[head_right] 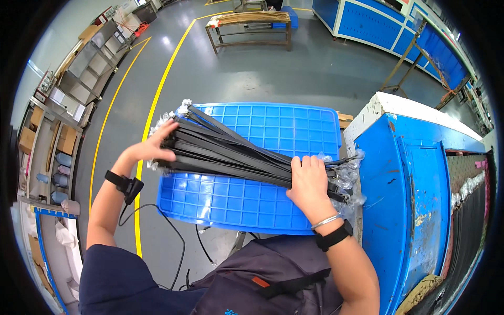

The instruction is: The person attaches a metal clasp to black straps using a handheld crimping tool. They repeatedly pick up a strap, insert the clasp, and crimp it to secure the connection, then place the finished strap onto a blue bin.

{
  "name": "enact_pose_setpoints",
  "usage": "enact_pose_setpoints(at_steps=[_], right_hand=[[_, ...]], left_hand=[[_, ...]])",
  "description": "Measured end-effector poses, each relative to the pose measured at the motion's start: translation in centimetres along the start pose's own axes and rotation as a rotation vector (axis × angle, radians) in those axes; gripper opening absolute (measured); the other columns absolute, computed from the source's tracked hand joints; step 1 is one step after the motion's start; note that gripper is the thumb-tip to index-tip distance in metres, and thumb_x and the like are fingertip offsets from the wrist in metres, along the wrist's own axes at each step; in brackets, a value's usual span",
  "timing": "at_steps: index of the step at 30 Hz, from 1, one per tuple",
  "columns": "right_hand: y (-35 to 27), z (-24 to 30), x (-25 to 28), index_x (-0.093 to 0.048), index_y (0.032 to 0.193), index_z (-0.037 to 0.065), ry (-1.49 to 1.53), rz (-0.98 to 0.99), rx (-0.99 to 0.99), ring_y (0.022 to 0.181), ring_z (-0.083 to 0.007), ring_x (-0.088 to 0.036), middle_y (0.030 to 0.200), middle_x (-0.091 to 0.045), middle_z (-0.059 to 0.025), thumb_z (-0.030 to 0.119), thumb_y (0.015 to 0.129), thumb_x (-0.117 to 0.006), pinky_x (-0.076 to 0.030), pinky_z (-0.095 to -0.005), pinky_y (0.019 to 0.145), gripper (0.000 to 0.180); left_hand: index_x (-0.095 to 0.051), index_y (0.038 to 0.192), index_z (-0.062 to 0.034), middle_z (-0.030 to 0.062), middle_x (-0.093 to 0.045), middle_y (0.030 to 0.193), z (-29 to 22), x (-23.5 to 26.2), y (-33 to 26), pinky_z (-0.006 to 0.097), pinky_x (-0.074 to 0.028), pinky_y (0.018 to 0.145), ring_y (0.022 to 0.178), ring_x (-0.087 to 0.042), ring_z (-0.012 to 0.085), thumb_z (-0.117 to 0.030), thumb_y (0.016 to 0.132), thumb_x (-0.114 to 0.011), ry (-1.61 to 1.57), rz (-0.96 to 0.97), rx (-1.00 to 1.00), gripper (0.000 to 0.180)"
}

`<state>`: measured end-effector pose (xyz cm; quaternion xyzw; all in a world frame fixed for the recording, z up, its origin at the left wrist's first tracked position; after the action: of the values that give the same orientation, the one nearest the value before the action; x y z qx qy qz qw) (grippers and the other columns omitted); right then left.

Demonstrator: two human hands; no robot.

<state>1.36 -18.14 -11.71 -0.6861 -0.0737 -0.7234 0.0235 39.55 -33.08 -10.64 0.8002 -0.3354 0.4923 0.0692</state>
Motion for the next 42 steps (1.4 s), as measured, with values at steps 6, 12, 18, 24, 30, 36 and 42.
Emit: enact_pose_setpoints(at_steps=[6,12,18,24,30,36,42], right_hand=[[-0.5,-0.4,-0.2,-0.051,0.093,0.006,0.056,-0.063,0.011,0.086,-0.0249,-0.051,0.087,-0.052,-0.0091,0.019,0.05,-0.079,-0.038,-0.0357,0.082,0.053],[-0.5,-0.2,0.0,-0.049,0.111,0.006,0.072,-0.054,-0.005,0.094,-0.0266,-0.05,0.094,-0.053,-0.0104,0.022,0.051,-0.079,-0.035,-0.0425,0.091,0.069],[-0.1,0.4,0.3,-0.039,0.127,0.007,0.081,-0.014,-0.007,0.104,-0.0297,-0.047,0.105,-0.051,-0.0129,0.027,0.052,-0.08,-0.029,-0.0506,0.099,0.088],[0.8,0.4,0.5,-0.037,0.128,0.006,0.127,0.049,-0.008,0.108,-0.0301,-0.047,0.111,-0.05,-0.0142,0.025,0.05,-0.08,-0.03,-0.051,0.097,0.091],[1.2,-0.6,-0.6,-0.046,0.118,0.005,0.157,0.073,0.003,0.096,-0.0282,-0.052,0.099,-0.054,-0.0122,0.024,0.05,-0.08,-0.039,-0.0395,0.087,0.079],[1.0,-0.4,-0.3,-0.047,0.115,0.004,0.163,0.033,0.036,0.1,-0.0299,-0.052,0.104,-0.055,-0.0139,0.023,0.054,-0.078,-0.039,-0.0382,0.087,0.071],[0.6,-0.5,-0.6,-0.048,0.115,0.003,0.159,-0.059,0.078,0.096,-0.026,-0.054,0.099,-0.056,-0.0111,0.022,0.053,-0.078,-0.041,-0.0364,0.084,0.072]], left_hand=[[-0.03,0.138,-0.0133,0.0163,-0.027,0.141,10.5,1.6,-0.5,0.055,-0.019,0.102,0.132,-0.021,0.0307,-0.064,0.074,-0.054,-0.668,-0.403,0.678,0.085],[-0.018,0.142,-0.0219,0.016,-0.011,0.147,14.9,-1.8,1.5,0.057,-0.012,0.103,0.135,-0.011,0.034,-0.078,0.069,-0.04,-1.078,-0.293,0.727,0.095],[-0.053,0.119,-0.0059,0.0101,-0.056,0.118,11.0,-0.9,2.5,0.042,-0.037,0.096,0.11,-0.05,0.026,-0.054,0.083,-0.049,-1.187,-0.438,0.568,0.061],[-0.036,0.13,-0.0031,0.0121,-0.04,0.131,3.2,-1.0,3.8,0.034,-0.025,0.104,0.124,-0.034,0.0221,-0.049,0.088,-0.045,-0.853,-0.311,0.366,0.063],[-0.038,0.128,-0.0039,0.0137,-0.046,0.122,6.4,0.0,1.9,0.031,-0.033,0.095,0.114,-0.042,0.0207,-0.045,0.089,-0.044,-0.576,-0.396,0.502,0.057],[-0.056,0.092,-0.004,0.0051,-0.061,0.078,14.7,-3.1,-11.0,0.033,-0.047,0.062,0.074,-0.059,0.0155,-0.025,0.082,-0.048,-0.352,-0.457,0.826,0.024],[-0.05,0.116,0.0017,0.0098,-0.058,0.106,-0.4,-7.9,-11.5,0.034,-0.046,0.079,0.093,-0.056,0.0188,-0.043,0.086,-0.054,-0.609,0.042,0.712,0.054]])
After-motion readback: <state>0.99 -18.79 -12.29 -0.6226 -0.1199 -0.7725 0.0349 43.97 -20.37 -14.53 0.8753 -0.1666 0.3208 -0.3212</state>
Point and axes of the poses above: each hand's wrist, its own y-axis towards the middle knuckle, its own x-axis out of the back of the hand, z = x × y, the point moved 3 cm from there along y, towards the middle knuckle
